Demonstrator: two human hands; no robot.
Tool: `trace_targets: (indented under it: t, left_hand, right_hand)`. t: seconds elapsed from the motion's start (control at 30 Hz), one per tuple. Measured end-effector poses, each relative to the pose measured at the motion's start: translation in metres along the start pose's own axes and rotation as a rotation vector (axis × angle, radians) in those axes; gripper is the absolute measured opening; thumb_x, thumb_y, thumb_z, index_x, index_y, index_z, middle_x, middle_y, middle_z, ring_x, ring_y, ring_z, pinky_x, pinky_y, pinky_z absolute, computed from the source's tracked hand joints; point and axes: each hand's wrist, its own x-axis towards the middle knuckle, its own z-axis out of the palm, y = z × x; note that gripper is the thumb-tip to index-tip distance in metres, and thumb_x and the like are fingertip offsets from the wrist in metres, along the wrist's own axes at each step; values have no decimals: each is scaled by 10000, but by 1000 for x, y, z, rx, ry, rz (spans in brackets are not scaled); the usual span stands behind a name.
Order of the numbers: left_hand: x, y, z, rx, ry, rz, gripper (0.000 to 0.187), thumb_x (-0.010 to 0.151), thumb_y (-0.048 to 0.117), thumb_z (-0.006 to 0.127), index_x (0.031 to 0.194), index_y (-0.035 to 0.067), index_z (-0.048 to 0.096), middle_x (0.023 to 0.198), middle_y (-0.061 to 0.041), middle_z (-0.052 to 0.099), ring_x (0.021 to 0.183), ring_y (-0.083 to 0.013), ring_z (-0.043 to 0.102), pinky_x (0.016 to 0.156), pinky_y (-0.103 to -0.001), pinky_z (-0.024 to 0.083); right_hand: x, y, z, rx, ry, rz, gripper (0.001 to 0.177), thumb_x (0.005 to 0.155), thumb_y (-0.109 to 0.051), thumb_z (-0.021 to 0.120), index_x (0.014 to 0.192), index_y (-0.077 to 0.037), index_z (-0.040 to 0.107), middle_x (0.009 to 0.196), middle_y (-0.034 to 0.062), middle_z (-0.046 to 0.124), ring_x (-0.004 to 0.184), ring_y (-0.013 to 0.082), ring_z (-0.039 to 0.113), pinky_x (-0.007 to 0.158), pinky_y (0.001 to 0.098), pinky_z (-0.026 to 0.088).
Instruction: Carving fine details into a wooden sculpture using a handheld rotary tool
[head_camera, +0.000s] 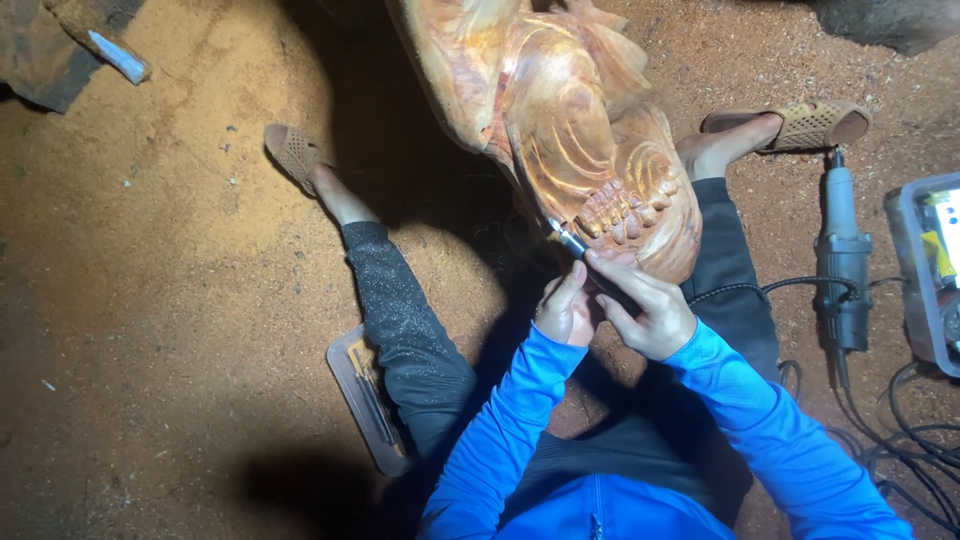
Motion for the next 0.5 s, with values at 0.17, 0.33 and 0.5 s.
trace_targets:
  t: [0.17,0.33,0.5]
  left_hand:
    - [4,2,1,27,-1,-9,252,1046,173,628,1069,-59,722,1059,-209,731,899,-250,674,693,-268,498]
    - [12,-3,-6,82,-9,-24,243,1045,157,633,1075,-69,714,1058,-222,718,888,-240,667,659,-255,475]
    - [16,-7,-10,115,6,-45,259,1049,167,635,1098,-78,702,1063,-224,717,872,-228,665,645,-251,456]
  right_hand:
    - [-1,4,-1,-15,-3,4,432,864,-94,728,1296,-72,725,1173,174,752,1030,382,712,821,447,583]
    - [-1,5,-4,-27,21,39,461,856,-81,735,1317,-73,716,1188,179,744,1061,389,693,854,454,578]
    - [-5,7,-4,-16,24,71,484,857,-65,725,1341,-81,703,1231,173,730,1112,359,675,890,453,562]
